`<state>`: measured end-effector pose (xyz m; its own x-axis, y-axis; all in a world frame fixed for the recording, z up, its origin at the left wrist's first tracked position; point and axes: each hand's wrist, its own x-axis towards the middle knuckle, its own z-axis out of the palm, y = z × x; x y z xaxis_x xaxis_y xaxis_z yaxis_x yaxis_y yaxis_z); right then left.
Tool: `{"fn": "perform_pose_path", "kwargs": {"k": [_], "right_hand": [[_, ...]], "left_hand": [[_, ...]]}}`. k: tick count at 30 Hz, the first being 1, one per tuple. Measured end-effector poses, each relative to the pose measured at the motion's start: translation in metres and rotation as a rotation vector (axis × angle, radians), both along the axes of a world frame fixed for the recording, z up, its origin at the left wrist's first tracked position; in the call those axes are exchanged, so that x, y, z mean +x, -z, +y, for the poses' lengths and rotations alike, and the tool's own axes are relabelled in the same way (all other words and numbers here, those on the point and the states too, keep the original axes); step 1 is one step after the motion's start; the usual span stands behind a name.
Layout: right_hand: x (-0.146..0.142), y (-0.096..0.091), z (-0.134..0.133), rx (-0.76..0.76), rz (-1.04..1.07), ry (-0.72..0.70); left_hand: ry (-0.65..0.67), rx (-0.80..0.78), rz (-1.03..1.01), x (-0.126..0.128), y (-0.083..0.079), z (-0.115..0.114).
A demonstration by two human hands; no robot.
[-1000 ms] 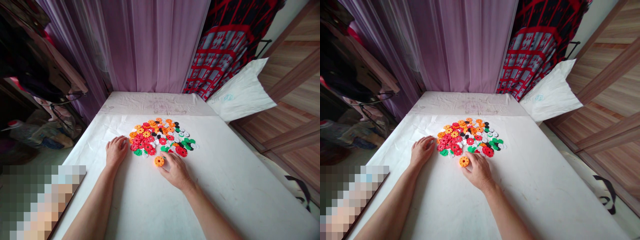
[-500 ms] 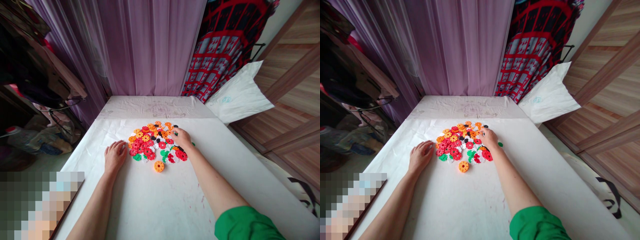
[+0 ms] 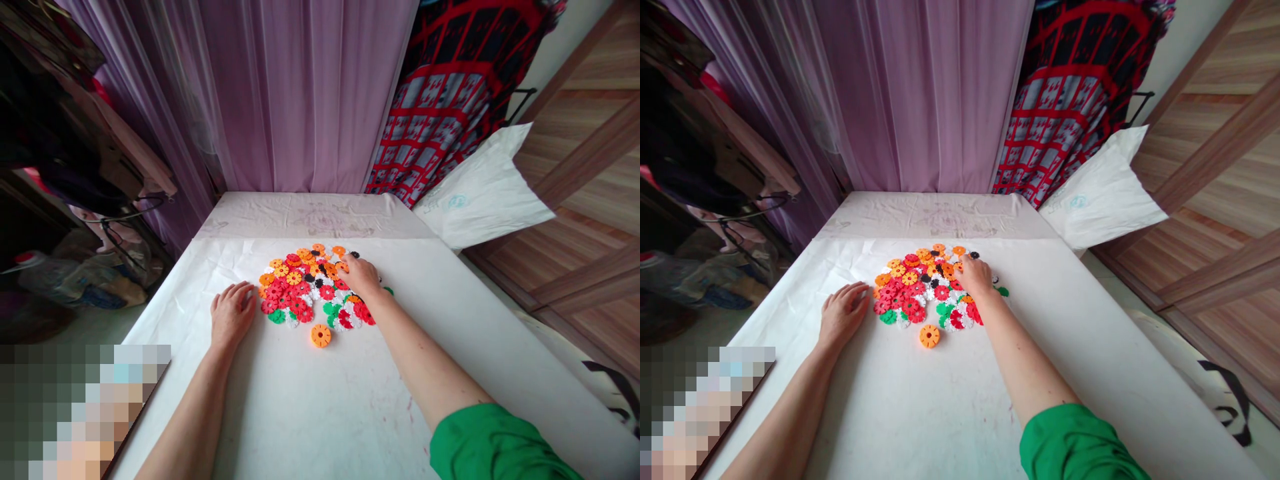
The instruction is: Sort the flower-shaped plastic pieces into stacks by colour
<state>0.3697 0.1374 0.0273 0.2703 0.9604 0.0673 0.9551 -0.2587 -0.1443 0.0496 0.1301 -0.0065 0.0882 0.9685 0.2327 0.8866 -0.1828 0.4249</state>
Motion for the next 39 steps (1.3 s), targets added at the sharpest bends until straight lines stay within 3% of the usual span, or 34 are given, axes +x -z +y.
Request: {"fn": "perform_pose_path", "kwargs": {"k": [8, 12, 17, 23, 27, 30, 31, 33, 36, 39], "right_hand": [[-0.001, -0.001, -0.002, 0.022, 0.056, -0.023], [-0.001, 0.002, -0.009, 0.172, 0.067, -0.067], [-0.010, 0.010, -0.047, 0.444, 0.246, -0.208], [-0.034, 0.016, -0.103, 0.615, 0.307, -0.385], [-0.046, 0.016, -0.118, 0.669, 0.370, -0.389], [-0.055, 0.013, -0.119, 0.654, 0.429, -0.348], [-0.059, 0.011, -0.118, 0.647, 0.447, -0.352], [-0.066, 0.008, -0.116, 0.638, 0.463, -0.383], [-0.076, 0.006, -0.113, 0.655, 0.438, -0.450], [-0.083, 0.007, -0.112, 0.689, 0.407, -0.528]], "left_hand": [[0.002, -0.016, -0.004, -0.001, 0.002, 0.002], [0.002, -0.003, -0.008, -0.001, 0.002, 0.001], [-0.002, 0.000, -0.022, 0.001, 0.000, 0.000], [0.004, -0.003, -0.028, 0.000, 0.002, 0.001], [-0.036, 0.052, -0.103, -0.002, -0.002, 0.001], [-0.129, 0.214, -0.228, 0.007, -0.015, -0.008], [-0.098, 0.227, -0.276, 0.013, -0.021, -0.014], [0.073, 0.115, -0.450, 0.029, -0.031, -0.026], [0.309, -0.241, -0.729, 0.055, -0.040, -0.044], [0.415, -0.414, -0.866, 0.069, -0.041, -0.053]]}}
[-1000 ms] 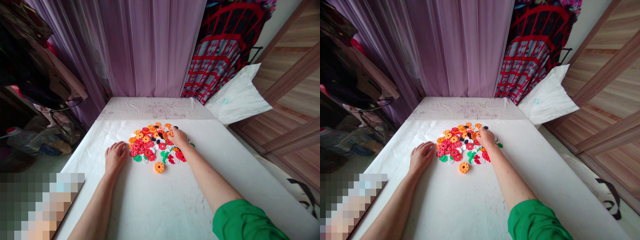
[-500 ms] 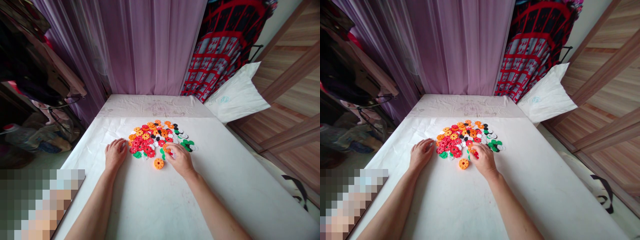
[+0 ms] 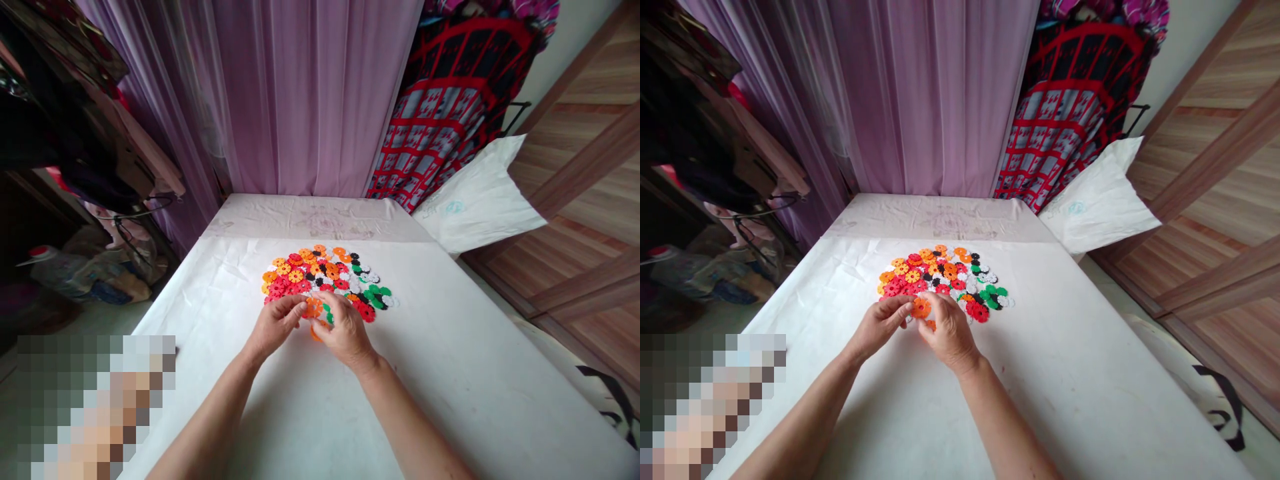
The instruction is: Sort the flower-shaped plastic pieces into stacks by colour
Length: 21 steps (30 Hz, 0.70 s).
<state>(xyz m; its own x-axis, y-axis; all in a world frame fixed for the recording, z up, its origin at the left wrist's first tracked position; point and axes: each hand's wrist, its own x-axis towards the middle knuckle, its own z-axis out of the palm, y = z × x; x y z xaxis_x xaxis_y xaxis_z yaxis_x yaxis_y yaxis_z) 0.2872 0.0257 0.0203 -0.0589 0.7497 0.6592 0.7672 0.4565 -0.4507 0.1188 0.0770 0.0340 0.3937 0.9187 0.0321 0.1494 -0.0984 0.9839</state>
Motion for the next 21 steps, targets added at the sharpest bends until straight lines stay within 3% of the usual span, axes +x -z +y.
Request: {"fn": "perform_pose_path", "kwargs": {"k": [4, 8, 12, 21], "right_hand": [[-0.002, 0.002, 0.000, -0.052, 0.069, 0.024], [0.000, -0.005, 0.000, -0.324, 0.233, 0.108], [-0.001, -0.018, 0.003, -0.524, 0.241, 0.103], [-0.003, -0.034, 0.007, -0.528, 0.197, 0.137]], "left_hand": [[-0.031, -0.082, -0.047, -0.001, 0.005, -0.001], [-0.068, -0.117, -0.069, -0.003, 0.011, -0.001], [-0.076, -0.108, -0.082, 0.001, 0.017, -0.005], [-0.157, 0.099, -0.012, 0.010, 0.024, -0.017]]}}
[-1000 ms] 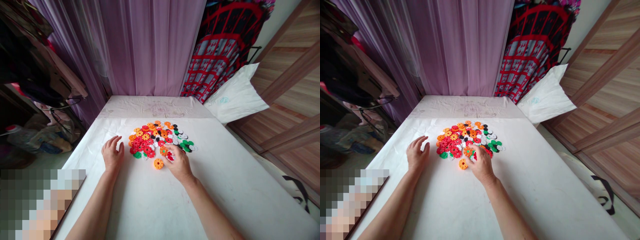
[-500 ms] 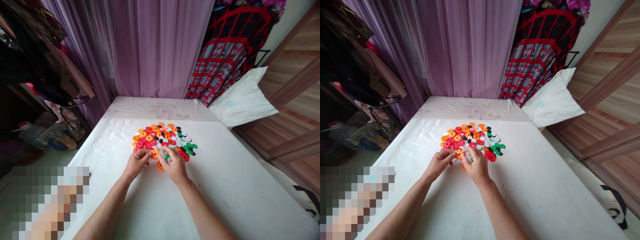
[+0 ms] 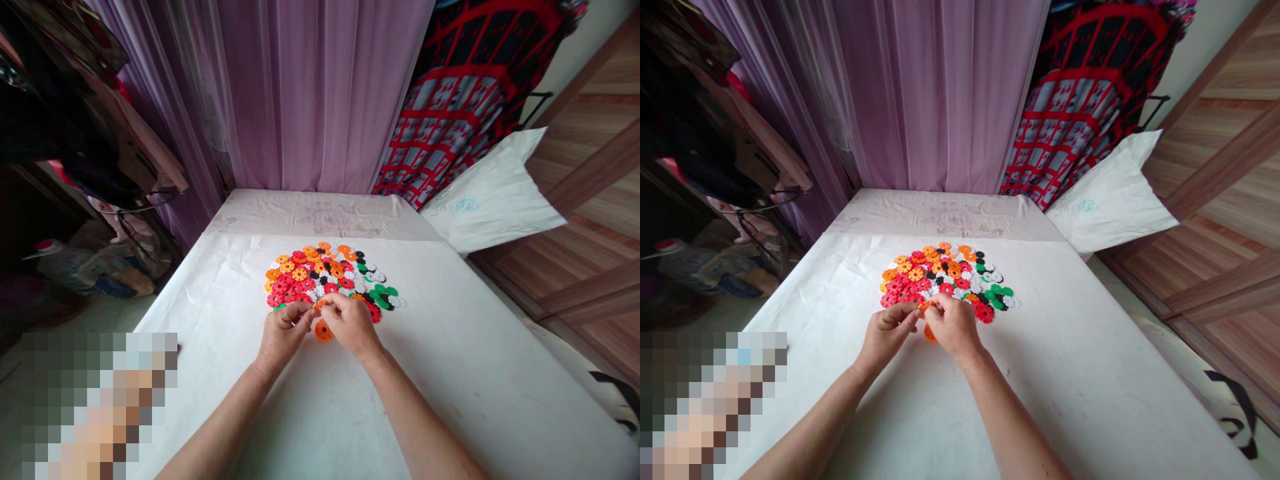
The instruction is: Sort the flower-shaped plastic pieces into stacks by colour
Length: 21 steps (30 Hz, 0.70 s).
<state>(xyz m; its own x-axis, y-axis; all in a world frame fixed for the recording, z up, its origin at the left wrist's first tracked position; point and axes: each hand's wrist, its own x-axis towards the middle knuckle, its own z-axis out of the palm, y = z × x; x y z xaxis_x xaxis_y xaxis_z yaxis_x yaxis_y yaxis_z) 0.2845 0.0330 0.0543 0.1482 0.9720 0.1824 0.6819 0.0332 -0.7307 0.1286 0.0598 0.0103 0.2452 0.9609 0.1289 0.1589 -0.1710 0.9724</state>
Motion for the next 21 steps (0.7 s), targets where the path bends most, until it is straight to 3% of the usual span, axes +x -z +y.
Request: {"fn": "perform_pose_path", "kwargs": {"k": [9, 21], "right_hand": [[-0.002, 0.000, 0.003, 0.093, -0.029, 0.005], [0.005, 0.014, 0.010, 0.483, -0.324, -0.150]], "left_hand": [[0.001, 0.033, -0.044, 0.006, -0.010, -0.007], [-0.013, -0.172, -0.223, 0.008, -0.014, -0.006]]}}
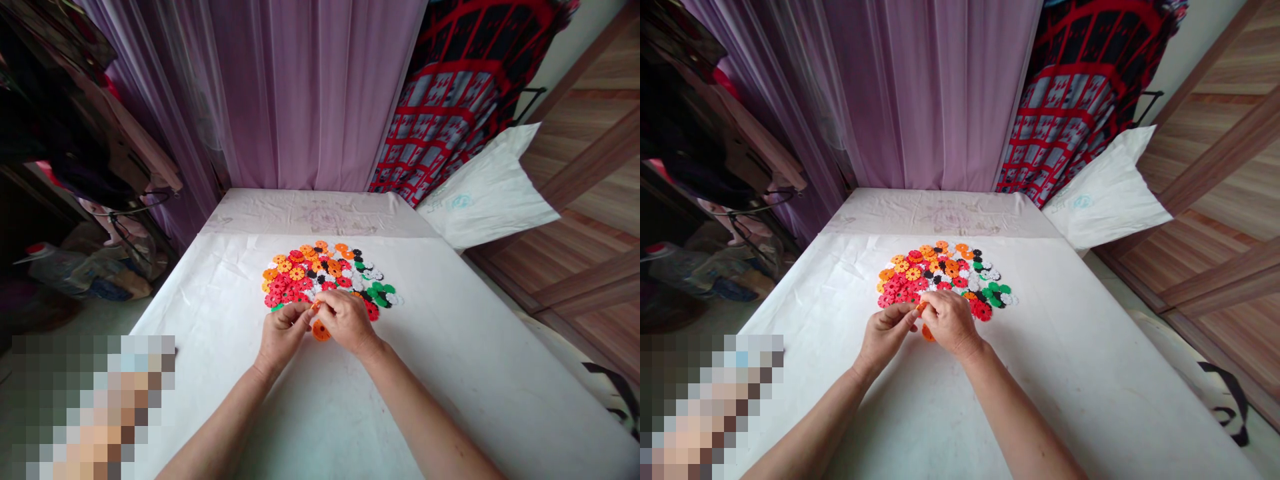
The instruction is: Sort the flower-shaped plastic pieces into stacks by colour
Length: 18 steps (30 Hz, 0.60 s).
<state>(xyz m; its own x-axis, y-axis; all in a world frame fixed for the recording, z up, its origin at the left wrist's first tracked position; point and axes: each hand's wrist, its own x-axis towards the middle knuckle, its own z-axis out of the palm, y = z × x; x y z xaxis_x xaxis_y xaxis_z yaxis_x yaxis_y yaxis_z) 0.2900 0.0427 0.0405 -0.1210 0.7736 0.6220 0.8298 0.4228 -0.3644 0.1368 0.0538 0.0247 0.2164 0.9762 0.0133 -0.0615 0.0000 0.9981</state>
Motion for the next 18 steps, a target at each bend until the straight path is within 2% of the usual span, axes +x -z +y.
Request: {"fn": "perform_pose_path", "kwargs": {"k": [7, 11, 15, 18], "right_hand": [[0.007, 0.010, 0.004, 0.042, -0.073, 0.007], [0.013, 0.008, 0.003, 0.006, 0.160, 0.055], [0.019, 0.002, -0.002, -0.211, 0.475, 0.056], [0.022, 0.000, -0.005, -0.383, 0.556, -0.027]], "left_hand": [[-0.033, -0.028, -0.013, 0.001, 0.000, 0.002], [-0.064, -0.062, -0.029, 0.001, -0.005, 0.003], [-0.012, -0.127, -0.041, 0.002, -0.011, 0.004], [-0.011, -0.155, -0.034, 0.001, -0.012, 0.005]]}}
